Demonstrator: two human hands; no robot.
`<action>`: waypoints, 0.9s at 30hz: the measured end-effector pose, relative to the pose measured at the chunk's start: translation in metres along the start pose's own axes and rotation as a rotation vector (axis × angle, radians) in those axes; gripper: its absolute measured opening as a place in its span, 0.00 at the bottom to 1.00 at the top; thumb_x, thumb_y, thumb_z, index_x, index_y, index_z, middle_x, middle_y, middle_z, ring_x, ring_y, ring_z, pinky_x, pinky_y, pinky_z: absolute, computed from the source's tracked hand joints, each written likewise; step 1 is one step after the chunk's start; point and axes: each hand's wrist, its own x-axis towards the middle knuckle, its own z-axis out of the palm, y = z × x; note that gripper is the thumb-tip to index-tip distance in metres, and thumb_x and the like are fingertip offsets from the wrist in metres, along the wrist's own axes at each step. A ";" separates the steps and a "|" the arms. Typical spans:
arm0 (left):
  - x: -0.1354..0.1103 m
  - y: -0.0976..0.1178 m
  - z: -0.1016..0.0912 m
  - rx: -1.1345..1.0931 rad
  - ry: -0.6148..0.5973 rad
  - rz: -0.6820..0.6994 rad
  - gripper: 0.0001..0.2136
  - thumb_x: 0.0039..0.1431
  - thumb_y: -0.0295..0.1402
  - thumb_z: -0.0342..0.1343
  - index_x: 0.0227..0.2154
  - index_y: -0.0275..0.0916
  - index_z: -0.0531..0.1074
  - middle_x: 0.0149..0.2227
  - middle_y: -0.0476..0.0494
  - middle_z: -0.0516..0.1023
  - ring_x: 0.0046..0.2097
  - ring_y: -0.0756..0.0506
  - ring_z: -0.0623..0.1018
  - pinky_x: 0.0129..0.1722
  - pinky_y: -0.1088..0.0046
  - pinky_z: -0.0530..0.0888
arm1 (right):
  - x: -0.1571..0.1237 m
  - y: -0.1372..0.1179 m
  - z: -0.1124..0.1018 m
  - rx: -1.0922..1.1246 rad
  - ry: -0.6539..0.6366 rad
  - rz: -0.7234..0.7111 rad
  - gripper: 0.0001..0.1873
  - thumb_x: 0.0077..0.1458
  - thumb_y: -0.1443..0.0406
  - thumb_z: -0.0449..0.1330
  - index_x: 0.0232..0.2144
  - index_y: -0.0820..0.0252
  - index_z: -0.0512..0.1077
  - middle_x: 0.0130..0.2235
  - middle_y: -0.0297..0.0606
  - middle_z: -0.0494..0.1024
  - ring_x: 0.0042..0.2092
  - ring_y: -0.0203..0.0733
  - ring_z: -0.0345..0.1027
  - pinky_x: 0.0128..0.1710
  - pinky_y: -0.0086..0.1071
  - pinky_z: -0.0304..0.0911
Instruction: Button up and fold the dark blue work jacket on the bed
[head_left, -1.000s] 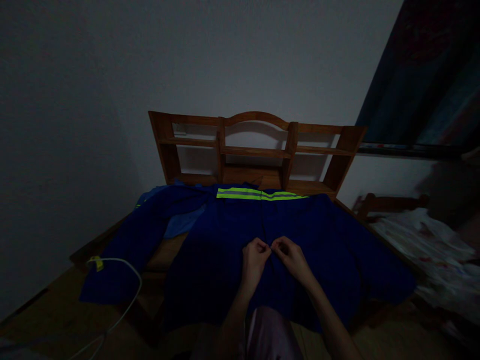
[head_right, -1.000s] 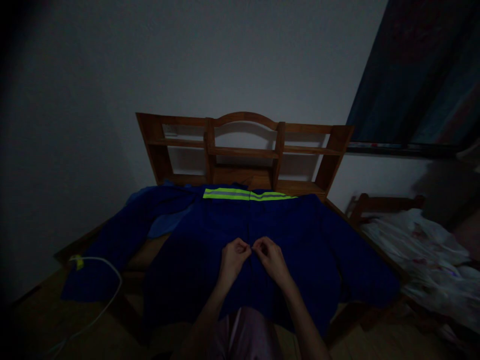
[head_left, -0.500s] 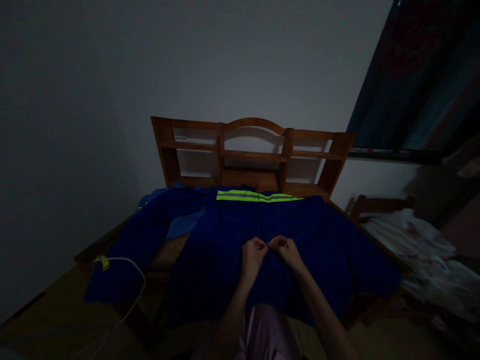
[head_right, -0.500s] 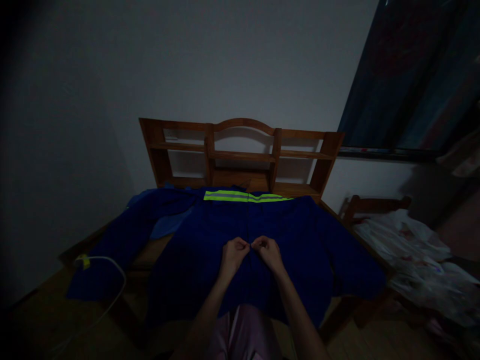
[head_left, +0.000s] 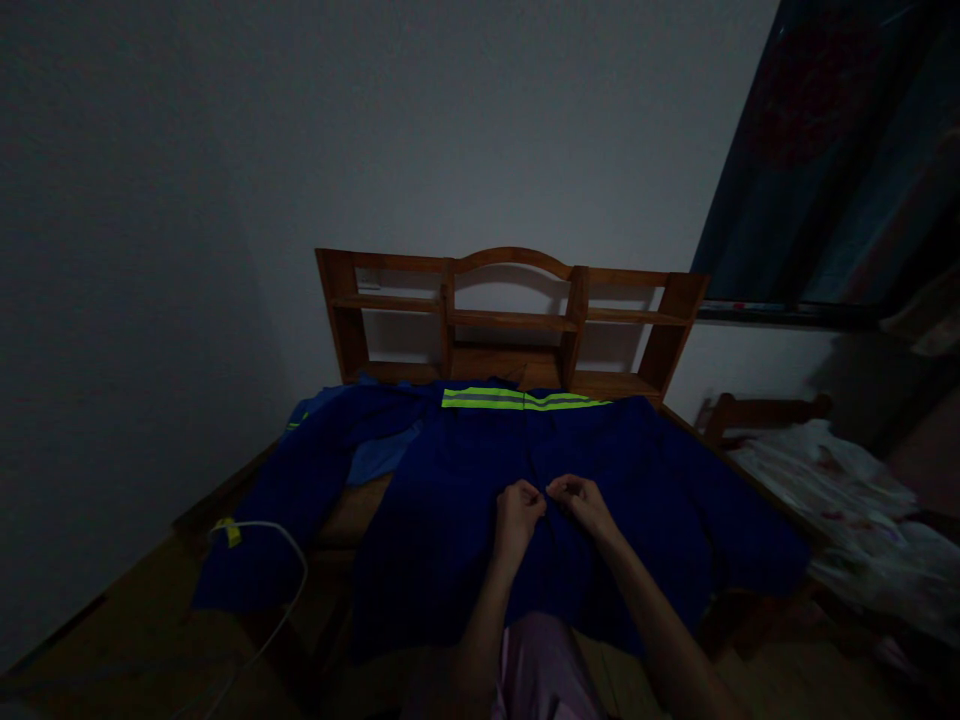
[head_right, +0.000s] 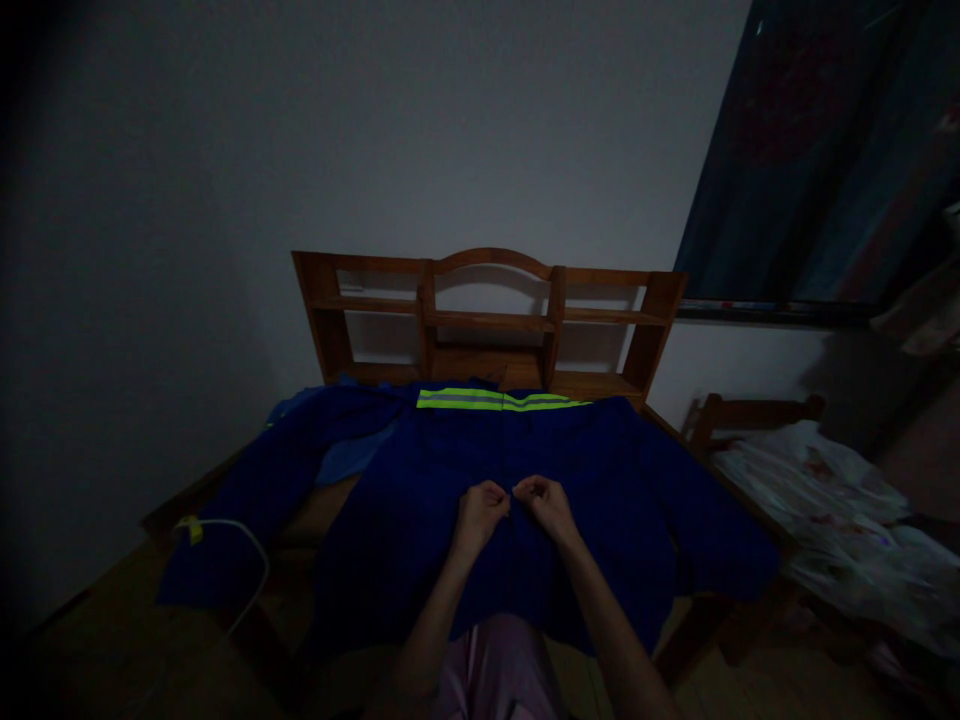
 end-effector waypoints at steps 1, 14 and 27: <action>-0.001 0.000 0.001 0.010 0.011 0.021 0.01 0.45 0.27 0.56 0.24 0.37 0.70 0.22 0.50 0.75 0.26 0.51 0.75 0.27 0.79 0.67 | 0.001 -0.001 -0.001 0.006 -0.013 0.019 0.16 0.39 0.55 0.63 0.25 0.62 0.71 0.20 0.30 0.69 0.20 0.30 0.56 0.19 0.25 0.50; -0.011 0.001 0.013 0.097 0.083 0.183 0.04 0.51 0.27 0.52 0.31 0.40 0.66 0.25 0.51 0.71 0.28 0.51 0.73 0.29 0.78 0.65 | 0.004 -0.013 -0.011 0.022 -0.237 0.130 0.15 0.39 0.60 0.64 0.30 0.63 0.73 0.20 0.31 0.71 0.20 0.31 0.62 0.21 0.26 0.58; 0.054 -0.049 -0.204 0.935 0.130 -0.171 0.20 0.51 0.40 0.56 0.45 0.35 0.65 0.49 0.33 0.68 0.44 0.40 0.74 0.37 0.71 0.68 | -0.005 0.005 -0.236 -0.691 0.271 0.118 0.21 0.33 0.52 0.68 0.29 0.60 0.75 0.29 0.47 0.77 0.24 0.44 0.69 0.24 0.34 0.60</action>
